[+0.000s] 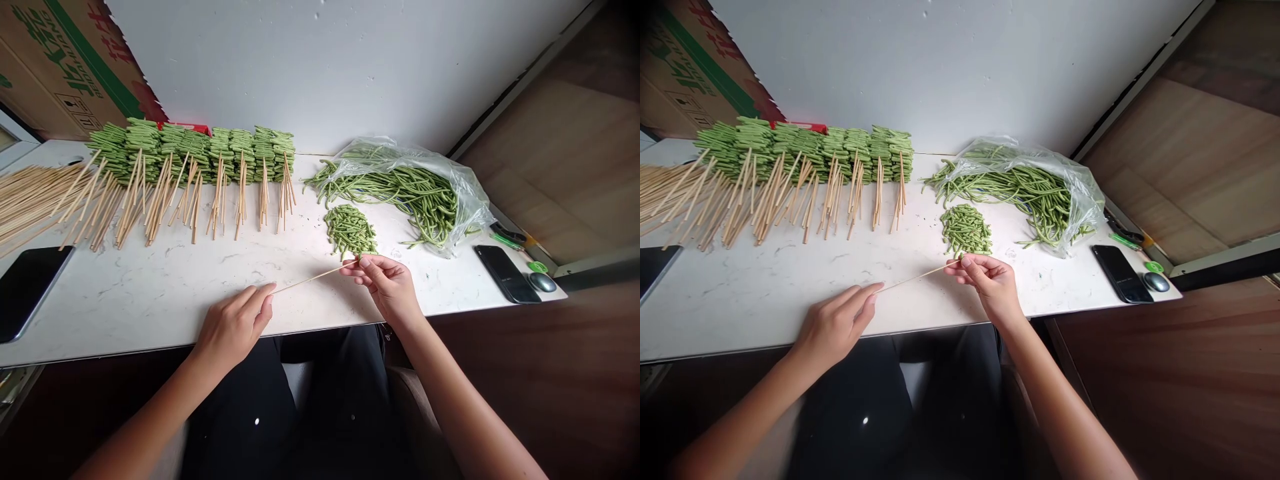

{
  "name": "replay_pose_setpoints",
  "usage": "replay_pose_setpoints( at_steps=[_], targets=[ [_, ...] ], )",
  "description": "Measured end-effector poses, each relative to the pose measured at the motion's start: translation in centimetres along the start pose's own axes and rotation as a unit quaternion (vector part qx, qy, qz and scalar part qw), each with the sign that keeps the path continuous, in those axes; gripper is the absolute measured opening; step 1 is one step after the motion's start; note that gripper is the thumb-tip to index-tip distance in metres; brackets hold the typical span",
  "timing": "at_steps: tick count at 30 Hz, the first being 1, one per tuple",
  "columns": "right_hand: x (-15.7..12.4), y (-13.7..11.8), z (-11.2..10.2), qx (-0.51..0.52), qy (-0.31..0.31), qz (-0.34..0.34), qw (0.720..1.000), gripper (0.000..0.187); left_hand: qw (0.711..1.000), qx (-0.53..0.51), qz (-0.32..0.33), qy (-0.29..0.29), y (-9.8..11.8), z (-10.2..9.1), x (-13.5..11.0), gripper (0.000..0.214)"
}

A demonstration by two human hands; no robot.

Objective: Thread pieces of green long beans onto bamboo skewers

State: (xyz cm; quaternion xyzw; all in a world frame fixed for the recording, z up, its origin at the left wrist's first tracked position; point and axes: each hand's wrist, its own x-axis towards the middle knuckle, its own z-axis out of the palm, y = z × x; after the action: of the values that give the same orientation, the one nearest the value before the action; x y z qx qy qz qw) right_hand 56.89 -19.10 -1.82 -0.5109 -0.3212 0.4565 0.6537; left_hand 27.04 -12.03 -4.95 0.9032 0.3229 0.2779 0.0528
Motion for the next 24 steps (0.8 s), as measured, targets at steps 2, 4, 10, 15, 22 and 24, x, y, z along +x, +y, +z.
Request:
replay_pose_setpoints(
  at_steps=[2,4,10,15,22,24],
  targets=[
    [-0.03,-0.06,-0.04,-0.01,-0.001,-0.004,1.0,0.02,1.0,0.0,0.003,-0.001,0.03,-0.01,0.03,0.028],
    [-0.04,-0.08,-0.02,-0.016,-0.002,-0.003,1.0,0.02,1.0,0.001,0.002,-0.004,0.04,-0.01,0.06,0.029],
    [-0.21,0.1,0.06,-0.035,0.0,-0.021,0.999,0.018,1.0,0.002,0.0,-0.016,0.04,-0.08,0.08,0.03],
    [-0.46,0.29,0.16,-0.058,0.008,-0.036,0.998,0.021,1.0,-0.002,0.001,-0.015,0.14,-0.28,0.16,0.03],
    [-0.37,0.39,0.19,-0.06,0.004,-0.023,0.998,0.024,1.0,0.002,0.005,-0.013,0.13,-0.22,0.15,0.029],
    [-0.45,0.4,0.31,-0.063,0.004,-0.024,0.998,0.024,1.0,0.003,0.007,-0.012,0.09,-0.15,0.14,0.029]
  ],
)
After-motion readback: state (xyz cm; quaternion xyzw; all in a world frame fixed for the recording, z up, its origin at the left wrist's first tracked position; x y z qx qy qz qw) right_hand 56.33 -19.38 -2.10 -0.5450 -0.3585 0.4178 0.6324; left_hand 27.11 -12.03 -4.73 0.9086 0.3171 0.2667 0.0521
